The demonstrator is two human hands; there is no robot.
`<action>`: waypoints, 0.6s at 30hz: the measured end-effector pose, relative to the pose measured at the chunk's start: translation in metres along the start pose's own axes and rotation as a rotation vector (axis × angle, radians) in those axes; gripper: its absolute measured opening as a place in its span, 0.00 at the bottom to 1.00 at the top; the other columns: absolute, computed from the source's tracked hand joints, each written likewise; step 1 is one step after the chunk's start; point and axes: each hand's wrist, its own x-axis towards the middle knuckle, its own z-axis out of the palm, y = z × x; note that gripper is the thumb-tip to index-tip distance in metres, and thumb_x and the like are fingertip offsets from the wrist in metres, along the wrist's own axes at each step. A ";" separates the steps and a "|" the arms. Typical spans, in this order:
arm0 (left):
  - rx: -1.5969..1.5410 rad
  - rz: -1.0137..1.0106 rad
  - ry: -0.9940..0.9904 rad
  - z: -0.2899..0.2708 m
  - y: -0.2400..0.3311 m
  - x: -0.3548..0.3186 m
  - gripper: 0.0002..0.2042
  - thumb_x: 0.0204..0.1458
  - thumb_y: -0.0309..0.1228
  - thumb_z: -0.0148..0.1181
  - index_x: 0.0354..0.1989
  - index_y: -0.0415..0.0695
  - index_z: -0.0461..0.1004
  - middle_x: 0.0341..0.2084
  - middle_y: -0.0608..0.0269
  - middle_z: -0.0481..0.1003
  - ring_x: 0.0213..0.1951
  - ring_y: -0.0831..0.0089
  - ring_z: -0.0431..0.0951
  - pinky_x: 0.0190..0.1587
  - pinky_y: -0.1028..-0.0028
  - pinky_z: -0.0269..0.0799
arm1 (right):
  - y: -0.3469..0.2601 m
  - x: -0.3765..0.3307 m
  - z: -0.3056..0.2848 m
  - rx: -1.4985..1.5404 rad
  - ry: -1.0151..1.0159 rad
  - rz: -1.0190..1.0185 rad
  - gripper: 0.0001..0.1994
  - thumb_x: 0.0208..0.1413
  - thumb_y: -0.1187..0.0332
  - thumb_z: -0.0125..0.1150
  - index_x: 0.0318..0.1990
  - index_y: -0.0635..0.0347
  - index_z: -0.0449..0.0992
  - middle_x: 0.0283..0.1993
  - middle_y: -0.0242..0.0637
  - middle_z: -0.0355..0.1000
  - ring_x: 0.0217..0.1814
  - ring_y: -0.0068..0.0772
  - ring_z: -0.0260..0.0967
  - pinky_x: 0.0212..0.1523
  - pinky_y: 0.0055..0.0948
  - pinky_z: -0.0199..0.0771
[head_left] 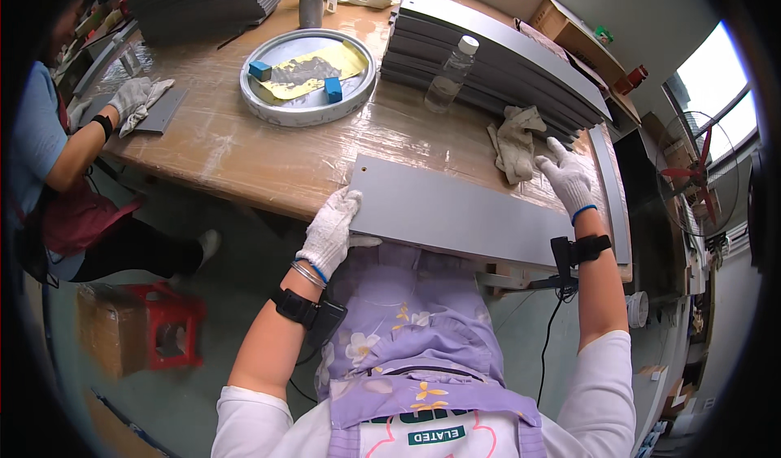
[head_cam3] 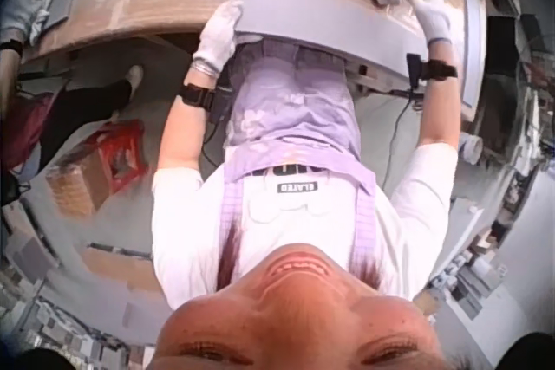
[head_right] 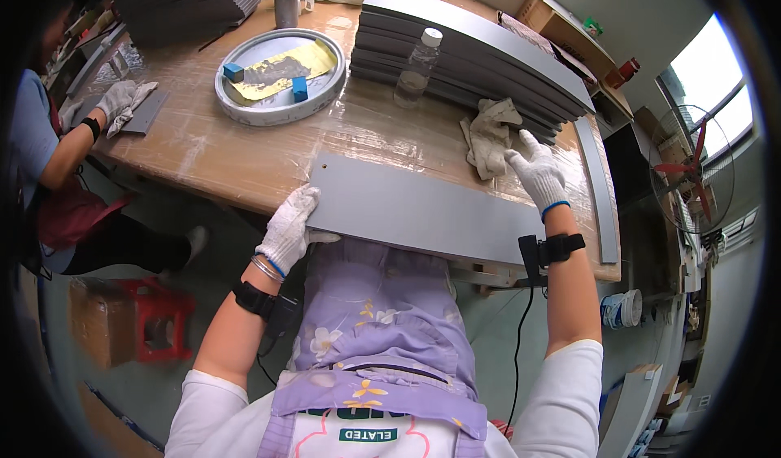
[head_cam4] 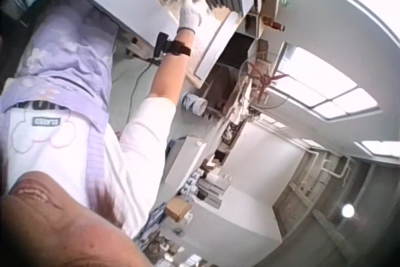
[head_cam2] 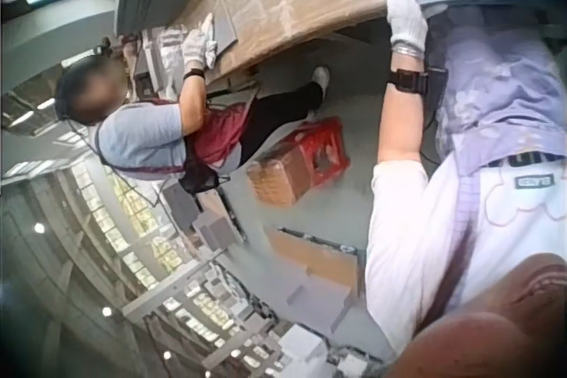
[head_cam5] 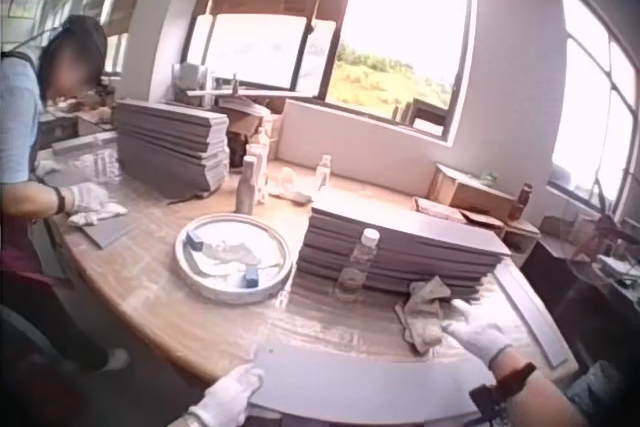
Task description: The person sands the edges of a grey rectangular panel with a blue sanding block, then wipes the surface with a cloth. They briefly apply a substance from a small container with a brush to a stack of panels before returning to sand and wipe another panel. The person also uses a metal scraper to remove residue from the panel edges.
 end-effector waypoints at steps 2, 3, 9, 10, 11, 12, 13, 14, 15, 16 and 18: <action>-0.093 -0.019 -0.019 -0.004 0.003 -0.001 0.19 0.64 0.33 0.48 0.62 0.44 0.61 0.50 0.59 0.70 0.49 0.62 0.76 0.39 0.54 0.84 | -0.039 0.022 0.012 -0.047 -0.030 -0.010 0.40 0.51 0.40 0.58 0.70 0.43 0.57 0.67 0.52 0.59 0.69 0.54 0.58 0.65 0.40 0.61; -0.139 -0.038 -0.044 -0.004 0.003 0.000 0.19 0.64 0.33 0.48 0.62 0.43 0.62 0.50 0.58 0.71 0.49 0.61 0.77 0.39 0.52 0.83 | -0.030 0.042 0.024 -0.043 -0.038 -0.014 0.42 0.50 0.38 0.57 0.71 0.43 0.55 0.68 0.53 0.57 0.69 0.55 0.57 0.65 0.40 0.61; -0.159 -0.120 -0.085 -0.007 0.013 -0.007 0.22 0.67 0.36 0.41 0.66 0.40 0.57 0.56 0.53 0.68 0.54 0.59 0.74 0.44 0.53 0.82 | -0.054 0.083 0.060 -0.146 -0.388 -0.025 0.40 0.50 0.43 0.56 0.71 0.42 0.54 0.67 0.54 0.59 0.66 0.56 0.61 0.65 0.36 0.61; -0.174 -0.125 -0.083 -0.008 0.013 -0.008 0.22 0.67 0.38 0.40 0.66 0.40 0.57 0.56 0.53 0.67 0.55 0.59 0.74 0.45 0.53 0.81 | -0.054 0.082 0.065 -0.170 -0.337 -0.019 0.38 0.51 0.46 0.56 0.70 0.41 0.56 0.66 0.53 0.61 0.65 0.55 0.63 0.65 0.37 0.62; -0.058 -0.083 -0.078 -0.016 0.005 -0.008 0.23 0.68 0.40 0.38 0.67 0.40 0.56 0.57 0.53 0.67 0.55 0.59 0.73 0.47 0.53 0.80 | -0.054 0.081 0.069 -0.192 -0.281 -0.015 0.36 0.51 0.49 0.56 0.69 0.39 0.57 0.65 0.52 0.63 0.63 0.55 0.64 0.64 0.37 0.63; 0.057 -0.034 -0.088 -0.021 -0.001 -0.004 0.24 0.68 0.42 0.36 0.67 0.40 0.55 0.58 0.53 0.66 0.56 0.58 0.72 0.49 0.53 0.79 | -0.051 0.080 0.070 -0.217 -0.211 -0.008 0.34 0.52 0.53 0.56 0.69 0.38 0.59 0.64 0.52 0.65 0.62 0.55 0.65 0.63 0.37 0.63; 0.043 -0.051 -0.108 -0.026 -0.006 -0.002 0.25 0.68 0.43 0.35 0.68 0.41 0.54 0.59 0.53 0.65 0.57 0.58 0.72 0.50 0.52 0.78 | -0.016 0.086 0.090 -0.236 -0.041 -0.123 0.31 0.51 0.61 0.56 0.66 0.35 0.62 0.60 0.50 0.68 0.57 0.55 0.69 0.60 0.38 0.67; 0.030 -0.066 -0.125 -0.026 -0.006 0.000 0.26 0.68 0.45 0.33 0.68 0.41 0.53 0.60 0.53 0.65 0.58 0.58 0.71 0.52 0.52 0.77 | 0.004 0.090 0.086 -0.140 -0.102 -0.052 0.30 0.52 0.62 0.56 0.66 0.39 0.63 0.59 0.49 0.69 0.56 0.53 0.70 0.58 0.36 0.68; -0.112 -0.143 -0.158 -0.017 0.005 -0.001 0.27 0.68 0.47 0.32 0.69 0.41 0.53 0.60 0.53 0.64 0.58 0.58 0.70 0.53 0.52 0.76 | 0.022 0.092 0.076 -0.046 -0.158 0.026 0.29 0.52 0.64 0.55 0.65 0.43 0.63 0.58 0.48 0.70 0.55 0.51 0.71 0.57 0.34 0.70; -0.252 -0.214 -0.187 -0.009 0.017 -0.002 0.28 0.68 0.48 0.31 0.69 0.41 0.52 0.61 0.53 0.64 0.59 0.58 0.70 0.54 0.51 0.75 | 0.030 0.090 0.067 0.051 -0.211 0.095 0.28 0.53 0.65 0.55 0.65 0.47 0.64 0.57 0.47 0.72 0.55 0.48 0.72 0.56 0.33 0.71; -0.269 -0.239 -0.167 -0.001 0.033 -0.008 0.27 0.68 0.46 0.32 0.69 0.41 0.51 0.61 0.52 0.63 0.60 0.58 0.69 0.55 0.50 0.74 | 0.030 0.061 0.039 0.979 -0.152 0.029 0.23 0.53 0.71 0.54 0.59 0.63 0.68 0.54 0.48 0.73 0.54 0.41 0.73 0.54 0.27 0.74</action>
